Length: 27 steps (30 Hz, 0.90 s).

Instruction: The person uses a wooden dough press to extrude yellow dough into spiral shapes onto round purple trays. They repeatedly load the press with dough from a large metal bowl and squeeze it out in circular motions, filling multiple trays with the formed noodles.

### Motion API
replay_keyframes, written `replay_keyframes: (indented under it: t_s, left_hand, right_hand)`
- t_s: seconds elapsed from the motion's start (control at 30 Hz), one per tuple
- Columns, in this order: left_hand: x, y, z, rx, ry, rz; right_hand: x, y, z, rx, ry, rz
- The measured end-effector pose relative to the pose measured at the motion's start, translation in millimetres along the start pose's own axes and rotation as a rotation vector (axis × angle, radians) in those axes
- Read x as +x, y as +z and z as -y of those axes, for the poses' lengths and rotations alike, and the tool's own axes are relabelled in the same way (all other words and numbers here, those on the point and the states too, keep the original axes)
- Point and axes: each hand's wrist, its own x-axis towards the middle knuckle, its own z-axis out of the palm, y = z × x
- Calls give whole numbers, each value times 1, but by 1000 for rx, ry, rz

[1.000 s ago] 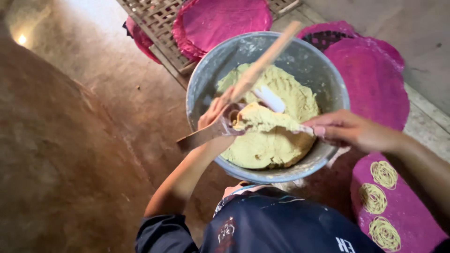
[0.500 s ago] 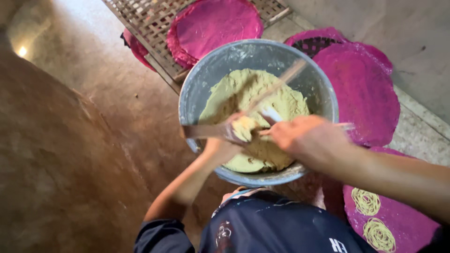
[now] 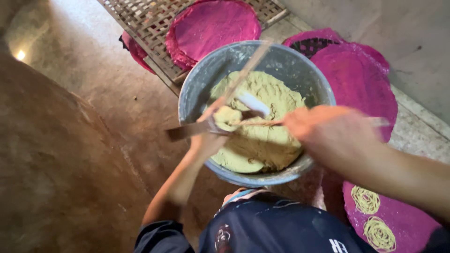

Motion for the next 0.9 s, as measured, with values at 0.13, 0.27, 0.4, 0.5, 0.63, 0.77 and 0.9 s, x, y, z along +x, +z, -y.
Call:
replay_keyframes:
  t_s: [0.13,0.27,0.4,0.5,0.63,0.77,0.9]
  left_hand:
    - [6,-13,-1,-85,165,-5]
    - [9,8,-7,118,95,152]
    - [8,22,-6,81,247,182]
    - [11,5,1,374,312,102]
    - [21,-11,2,499,372,81]
    - [22,7,-6,432,324,121]
    - [22,9,-9,377,88,168]
  right_hand:
    - [-8,-6,-26,-156,-70,-55]
    - [27,-4,-2,-97,-215,-144]
    - [44,1,26,-198,-224,-11]
    - [28,-9,10,-34,-108,84]
    - [5,-20,-9,-137,-51,48]
    - [35,23,30,-331,-126,108]
    - [37,40,34,-202,-93,-6]
